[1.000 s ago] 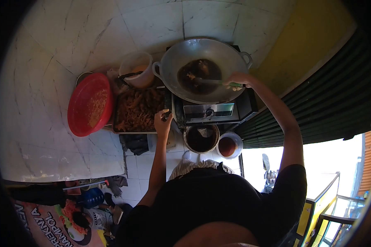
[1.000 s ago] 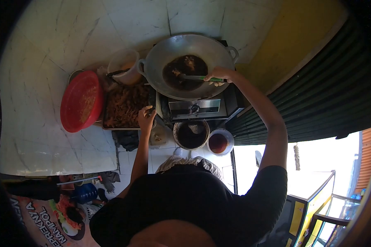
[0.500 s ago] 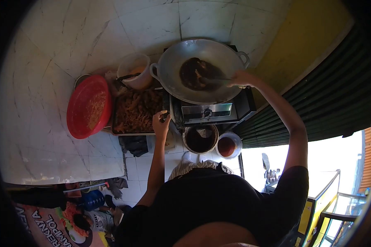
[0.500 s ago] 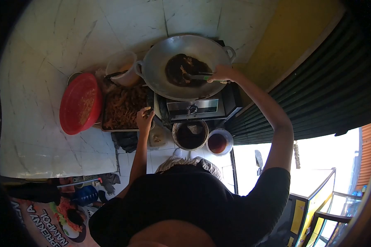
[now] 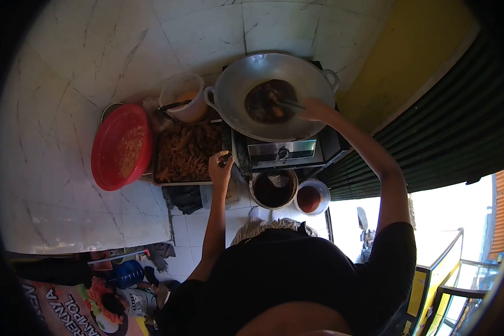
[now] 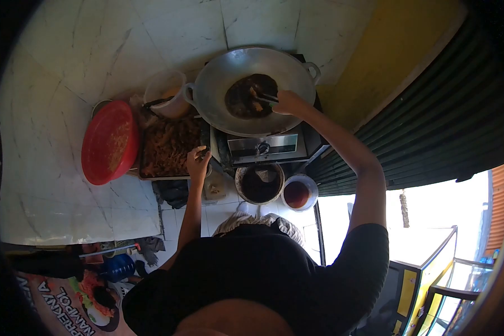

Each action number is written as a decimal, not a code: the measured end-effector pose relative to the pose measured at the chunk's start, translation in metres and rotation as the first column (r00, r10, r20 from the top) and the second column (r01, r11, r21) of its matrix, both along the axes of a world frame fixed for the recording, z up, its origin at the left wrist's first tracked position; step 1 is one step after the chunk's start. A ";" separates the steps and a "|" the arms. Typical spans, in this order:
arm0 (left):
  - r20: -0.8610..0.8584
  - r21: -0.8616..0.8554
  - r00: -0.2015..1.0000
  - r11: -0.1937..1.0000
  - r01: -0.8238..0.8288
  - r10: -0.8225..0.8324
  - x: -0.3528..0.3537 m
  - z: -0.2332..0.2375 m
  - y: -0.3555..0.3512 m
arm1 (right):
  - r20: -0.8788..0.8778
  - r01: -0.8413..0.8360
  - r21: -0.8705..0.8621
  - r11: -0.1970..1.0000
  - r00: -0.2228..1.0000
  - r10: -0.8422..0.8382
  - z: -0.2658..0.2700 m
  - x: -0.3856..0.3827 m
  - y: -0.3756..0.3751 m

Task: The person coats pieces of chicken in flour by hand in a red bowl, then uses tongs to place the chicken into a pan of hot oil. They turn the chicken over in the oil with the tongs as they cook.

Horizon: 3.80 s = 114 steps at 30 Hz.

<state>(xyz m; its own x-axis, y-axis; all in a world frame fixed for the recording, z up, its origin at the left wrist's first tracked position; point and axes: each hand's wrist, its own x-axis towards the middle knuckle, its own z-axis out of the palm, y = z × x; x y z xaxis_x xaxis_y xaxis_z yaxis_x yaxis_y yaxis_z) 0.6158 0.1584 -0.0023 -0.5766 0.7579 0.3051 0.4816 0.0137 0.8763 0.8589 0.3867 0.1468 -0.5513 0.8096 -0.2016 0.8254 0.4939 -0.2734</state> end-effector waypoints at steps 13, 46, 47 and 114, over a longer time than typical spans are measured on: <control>0.019 0.005 1.000 1.000 0.004 -0.004 0.001 -0.002 -0.001 | 0.024 0.056 -0.228 0.972 0.998 -0.052 0.028 0.024 0.004; -0.722 -0.653 0.407 0.744 -0.137 -0.559 0.160 -0.081 0.109 | -0.387 0.146 -0.086 0.985 0.906 -0.168 0.065 0.100 -0.066; -0.726 -0.649 0.405 0.749 -0.133 -0.556 0.162 -0.088 0.113 | -0.392 0.162 -0.084 0.983 0.902 -0.182 0.065 0.104 -0.067; -0.079 -0.062 0.997 0.998 -0.019 0.014 -0.005 -0.013 0.011 | 0.134 -0.049 0.258 0.965 0.991 0.015 -0.014 0.002 -0.032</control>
<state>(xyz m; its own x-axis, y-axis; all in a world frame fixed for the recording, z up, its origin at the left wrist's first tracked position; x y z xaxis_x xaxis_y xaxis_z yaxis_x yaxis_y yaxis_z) 0.6110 0.1695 -0.0152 -0.5658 0.7672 0.3022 0.5478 0.0758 0.8332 0.8604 0.3546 0.1331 -0.5611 0.8258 -0.0573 0.8277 0.5607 -0.0235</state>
